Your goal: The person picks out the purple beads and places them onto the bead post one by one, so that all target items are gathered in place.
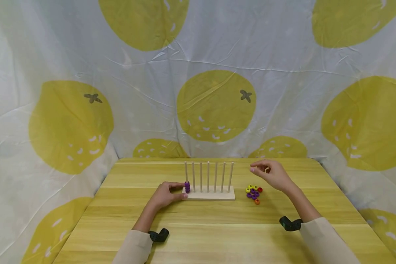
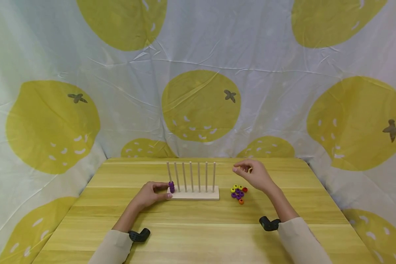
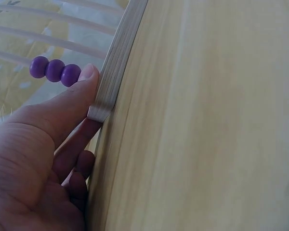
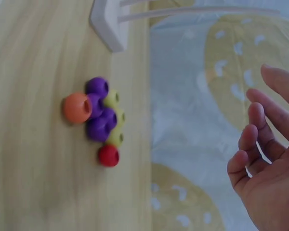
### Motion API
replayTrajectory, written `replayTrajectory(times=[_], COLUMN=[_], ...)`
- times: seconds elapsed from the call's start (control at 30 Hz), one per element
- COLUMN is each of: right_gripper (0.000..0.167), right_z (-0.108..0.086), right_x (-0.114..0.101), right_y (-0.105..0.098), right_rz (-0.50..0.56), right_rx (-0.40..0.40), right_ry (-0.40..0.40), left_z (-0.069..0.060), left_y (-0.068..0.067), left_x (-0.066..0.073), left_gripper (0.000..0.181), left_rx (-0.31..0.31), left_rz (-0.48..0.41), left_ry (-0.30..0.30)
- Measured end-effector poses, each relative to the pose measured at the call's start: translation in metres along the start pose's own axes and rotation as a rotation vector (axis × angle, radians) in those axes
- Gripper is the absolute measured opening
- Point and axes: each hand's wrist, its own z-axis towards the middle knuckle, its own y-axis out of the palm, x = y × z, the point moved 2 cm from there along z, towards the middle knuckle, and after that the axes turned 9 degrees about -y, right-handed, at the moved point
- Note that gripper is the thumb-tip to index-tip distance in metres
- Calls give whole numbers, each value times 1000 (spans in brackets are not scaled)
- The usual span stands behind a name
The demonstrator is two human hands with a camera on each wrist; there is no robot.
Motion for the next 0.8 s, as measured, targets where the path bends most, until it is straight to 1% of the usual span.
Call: replayTrajectory(times=[0.37,0.6,0.8], right_gripper=[31,38,33], right_z=[-28,-40,-50], right_x=[29,39,48], right_y=[3,8,12], right_rz=[-4,9,7], right_rx=[-21,-25,-14], right_ry=[52,80,68], left_z=[-1,-2,0], left_y=[0,0,1], left_x=[1,1,-1], left_gripper=[53,54,53], left_rx=[-8,-12,-7], left_rz=[-13,-17,-3], left_ry=[-4,-3,4])
